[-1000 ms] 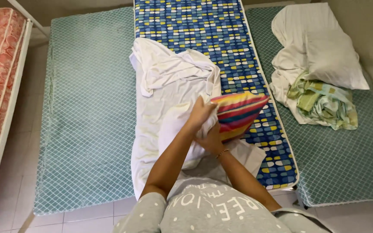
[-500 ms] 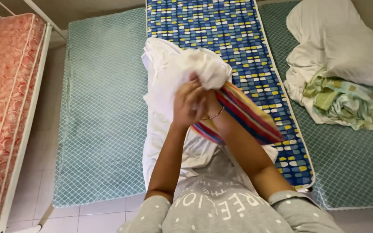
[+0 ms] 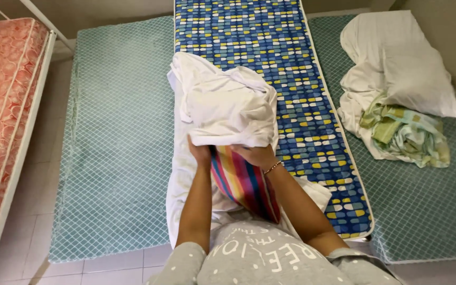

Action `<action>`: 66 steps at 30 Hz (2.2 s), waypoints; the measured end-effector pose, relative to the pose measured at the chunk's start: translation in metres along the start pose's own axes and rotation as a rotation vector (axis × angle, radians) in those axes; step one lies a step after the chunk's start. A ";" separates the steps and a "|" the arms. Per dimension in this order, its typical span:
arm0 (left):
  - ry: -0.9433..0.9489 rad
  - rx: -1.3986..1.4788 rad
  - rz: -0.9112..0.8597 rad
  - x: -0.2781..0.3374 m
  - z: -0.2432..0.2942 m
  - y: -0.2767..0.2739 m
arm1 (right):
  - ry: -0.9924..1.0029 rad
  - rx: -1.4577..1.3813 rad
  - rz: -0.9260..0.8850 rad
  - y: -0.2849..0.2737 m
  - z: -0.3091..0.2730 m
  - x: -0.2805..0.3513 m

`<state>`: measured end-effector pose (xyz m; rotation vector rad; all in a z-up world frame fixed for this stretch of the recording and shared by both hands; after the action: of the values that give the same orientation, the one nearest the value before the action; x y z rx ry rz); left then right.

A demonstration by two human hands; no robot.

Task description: The person folds a green and yellow towel and a white sheet on a bed, then carries them to a white bucket. They return to fold another white sheet and a colorful striped pillow, placing them in the bucket as well. The person briefly steps outside before returning to fold the pillow again.

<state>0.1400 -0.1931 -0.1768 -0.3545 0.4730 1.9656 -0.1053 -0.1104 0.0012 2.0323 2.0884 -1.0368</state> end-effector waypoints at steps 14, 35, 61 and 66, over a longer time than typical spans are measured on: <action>-0.023 -0.119 -0.367 -0.036 0.177 0.103 | 0.095 0.368 0.048 -0.098 0.118 -0.018; -1.067 0.162 0.083 -0.065 -0.018 -0.005 | 0.546 -0.405 0.091 -0.177 0.177 0.096; -0.503 -0.966 -0.215 0.033 0.279 -0.050 | 0.617 -1.054 -0.671 0.173 0.081 0.136; -0.494 -0.675 -0.021 0.083 0.325 -0.108 | 0.862 -0.949 -1.012 0.199 0.003 0.156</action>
<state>0.1904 0.0686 0.0529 -0.2686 -0.5225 2.0565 0.0524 0.0061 -0.1587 0.8954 3.0924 1.0128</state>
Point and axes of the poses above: each hand's wrist, its own x-axis away from the middle knuckle, its own y-axis out of the palm, z = x × y, the point moved 8 cm from there along -x, towards the middle knuckle, and after that the axes turned 7 degrees about -x, right-handed, at the moved point
